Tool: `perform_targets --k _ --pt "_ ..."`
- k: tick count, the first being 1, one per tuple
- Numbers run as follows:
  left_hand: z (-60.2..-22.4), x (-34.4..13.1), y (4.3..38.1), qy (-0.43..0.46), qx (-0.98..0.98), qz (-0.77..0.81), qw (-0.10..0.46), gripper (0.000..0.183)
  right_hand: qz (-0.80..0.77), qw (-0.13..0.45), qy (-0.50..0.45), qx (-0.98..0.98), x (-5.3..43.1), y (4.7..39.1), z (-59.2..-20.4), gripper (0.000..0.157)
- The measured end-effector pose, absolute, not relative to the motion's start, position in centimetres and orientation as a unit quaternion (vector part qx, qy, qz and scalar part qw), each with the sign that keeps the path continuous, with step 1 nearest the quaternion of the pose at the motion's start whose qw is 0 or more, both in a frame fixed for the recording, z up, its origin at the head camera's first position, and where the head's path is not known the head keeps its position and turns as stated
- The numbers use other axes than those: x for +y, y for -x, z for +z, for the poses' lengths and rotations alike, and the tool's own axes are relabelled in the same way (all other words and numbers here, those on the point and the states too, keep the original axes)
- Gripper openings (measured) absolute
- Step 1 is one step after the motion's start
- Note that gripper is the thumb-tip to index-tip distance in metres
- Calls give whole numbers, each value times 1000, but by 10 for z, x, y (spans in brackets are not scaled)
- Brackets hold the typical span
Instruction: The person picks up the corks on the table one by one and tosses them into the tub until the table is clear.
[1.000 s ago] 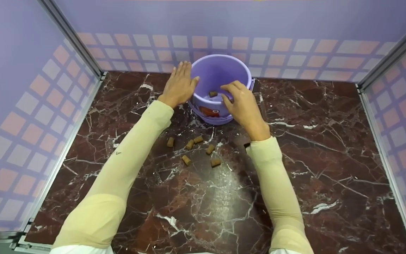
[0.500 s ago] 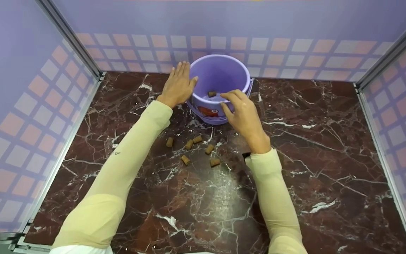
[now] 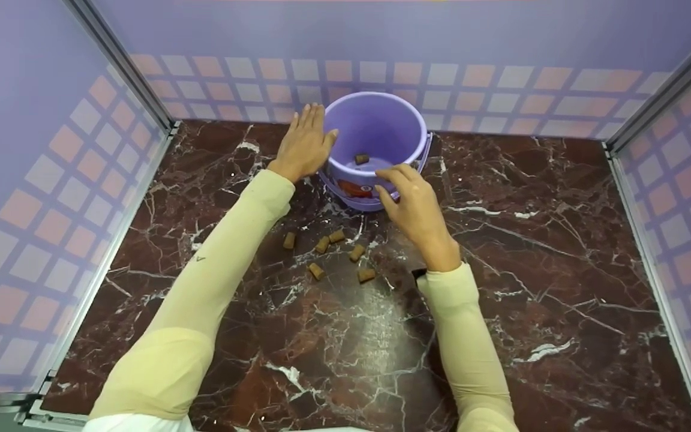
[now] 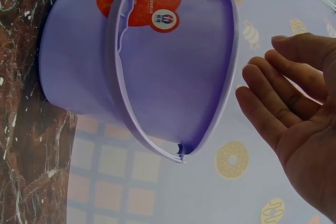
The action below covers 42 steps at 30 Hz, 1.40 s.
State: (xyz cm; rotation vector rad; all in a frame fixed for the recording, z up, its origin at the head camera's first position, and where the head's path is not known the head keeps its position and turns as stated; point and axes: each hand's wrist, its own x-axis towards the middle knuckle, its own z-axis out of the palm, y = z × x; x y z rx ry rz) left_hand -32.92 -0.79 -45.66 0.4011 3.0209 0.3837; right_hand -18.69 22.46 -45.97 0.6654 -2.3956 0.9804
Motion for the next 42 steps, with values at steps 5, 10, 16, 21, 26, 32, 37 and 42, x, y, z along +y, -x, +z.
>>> perform_targets --k 5,10,16,21,26,32,37,42 --pt "-456 -8 330 -129 983 124 39 72 366 228 -247 -868 224 184 -463 28" --pt "-456 -8 331 -131 984 116 33 72 370 217 -255 -866 223 181 -467 29" --pt "-455 -8 330 -132 983 120 33 72 367 210 -258 -869 222 177 -474 28" --pt "-454 -8 329 -131 984 116 36 72 369 204 -259 -869 221 174 -481 26" --pt "-453 -8 329 -132 983 119 40 72 365 200 -256 -873 221 169 -488 26" --pt "-454 -7 328 -128 983 122 40 72 365 191 -255 -875 222 166 -497 24" --pt "-454 -4 328 -130 983 123 34 72 363 181 -250 -879 225 163 -504 26" --pt "-454 -2 328 -133 983 124 40 72 366 172 -251 -879 227 159 -512 26"
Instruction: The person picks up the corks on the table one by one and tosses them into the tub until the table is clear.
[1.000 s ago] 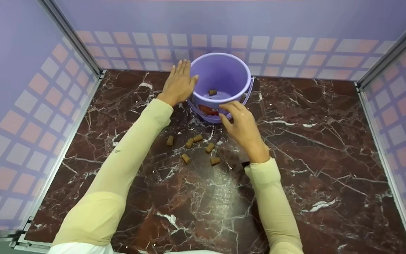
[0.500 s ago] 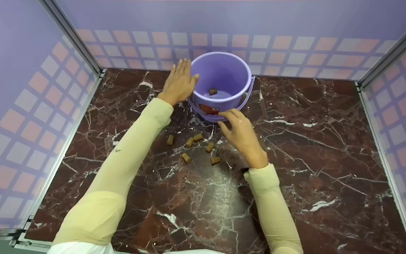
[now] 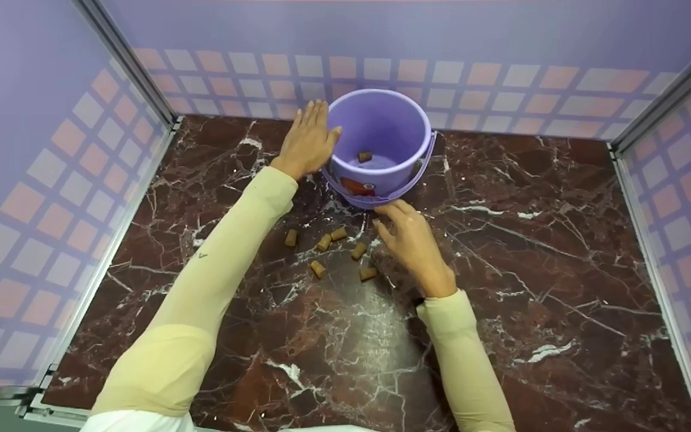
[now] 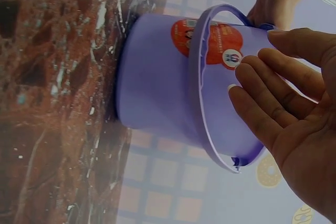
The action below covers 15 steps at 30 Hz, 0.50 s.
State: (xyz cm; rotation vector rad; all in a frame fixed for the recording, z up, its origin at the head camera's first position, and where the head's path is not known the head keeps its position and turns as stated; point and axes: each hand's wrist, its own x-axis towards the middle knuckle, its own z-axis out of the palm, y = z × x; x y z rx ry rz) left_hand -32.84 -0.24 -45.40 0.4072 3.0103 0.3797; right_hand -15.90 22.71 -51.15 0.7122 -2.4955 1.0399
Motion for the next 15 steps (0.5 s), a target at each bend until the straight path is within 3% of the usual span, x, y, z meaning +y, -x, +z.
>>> perform_targets --k 15 --pt "-458 -5 330 -130 983 127 34 72 367 134 -249 -886 227 149 -529 25"
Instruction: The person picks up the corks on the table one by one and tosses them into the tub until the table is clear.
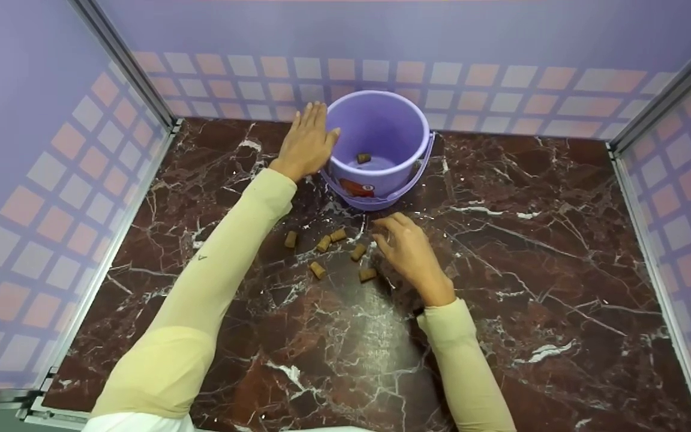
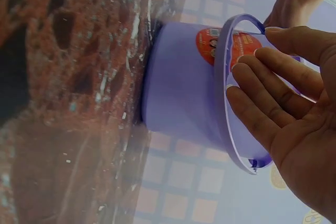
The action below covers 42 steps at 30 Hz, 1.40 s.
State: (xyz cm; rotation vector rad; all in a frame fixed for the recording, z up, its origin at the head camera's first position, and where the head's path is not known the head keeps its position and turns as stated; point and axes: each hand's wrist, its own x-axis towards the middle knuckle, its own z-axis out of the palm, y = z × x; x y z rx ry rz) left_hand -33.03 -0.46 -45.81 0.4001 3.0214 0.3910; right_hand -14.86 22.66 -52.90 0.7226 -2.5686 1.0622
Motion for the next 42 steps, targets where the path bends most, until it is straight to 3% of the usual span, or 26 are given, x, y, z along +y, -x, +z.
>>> perform_targets --k 42 --pt "-457 -8 325 -129 982 129 38 72 365 85 -270 -887 220 130 -562 20"
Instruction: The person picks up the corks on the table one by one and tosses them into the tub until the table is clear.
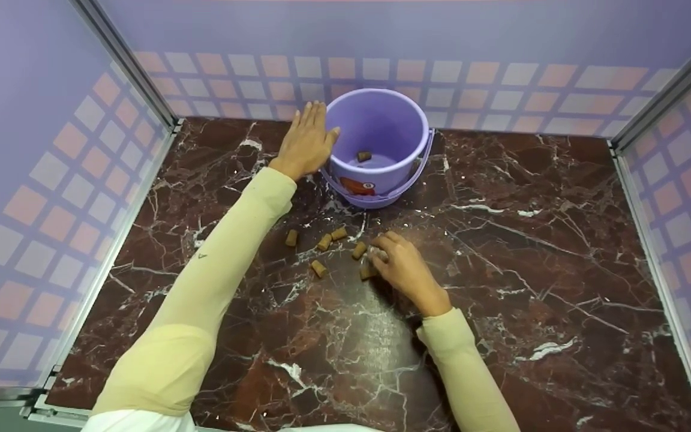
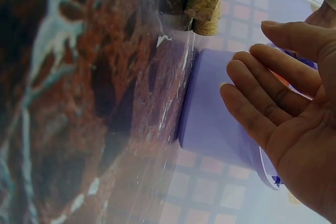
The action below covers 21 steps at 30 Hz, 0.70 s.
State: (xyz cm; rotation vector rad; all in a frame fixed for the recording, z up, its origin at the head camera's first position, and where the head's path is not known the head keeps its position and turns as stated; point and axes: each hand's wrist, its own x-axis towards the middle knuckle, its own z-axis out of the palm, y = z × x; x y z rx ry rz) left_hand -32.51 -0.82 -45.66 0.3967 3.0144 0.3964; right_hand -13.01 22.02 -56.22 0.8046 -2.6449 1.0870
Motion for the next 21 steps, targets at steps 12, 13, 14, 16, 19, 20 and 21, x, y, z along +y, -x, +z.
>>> perform_targets --k 12,13,14,16,19,20,21 --pt "-457 -7 325 -129 984 122 34 72 350 25 -283 -892 217 125 -565 35" --pt "-457 -7 325 -128 984 123 33 72 349 23 -285 -893 217 125 -566 36" --pt "-457 -7 325 -128 983 124 32 72 348 21 -288 -892 217 125 -567 36" --pt "-457 -7 325 -128 983 124 33 72 345 19 -292 -892 216 124 -567 35" --pt "-457 -7 325 -128 984 123 34 72 341 11 -297 -892 215 124 -568 33" --pt "-457 -7 325 -128 984 123 34 72 341 8 -298 -892 215 124 -568 32" --pt "-457 -7 325 -128 984 123 33 72 340 3 -297 -892 215 123 -568 32"
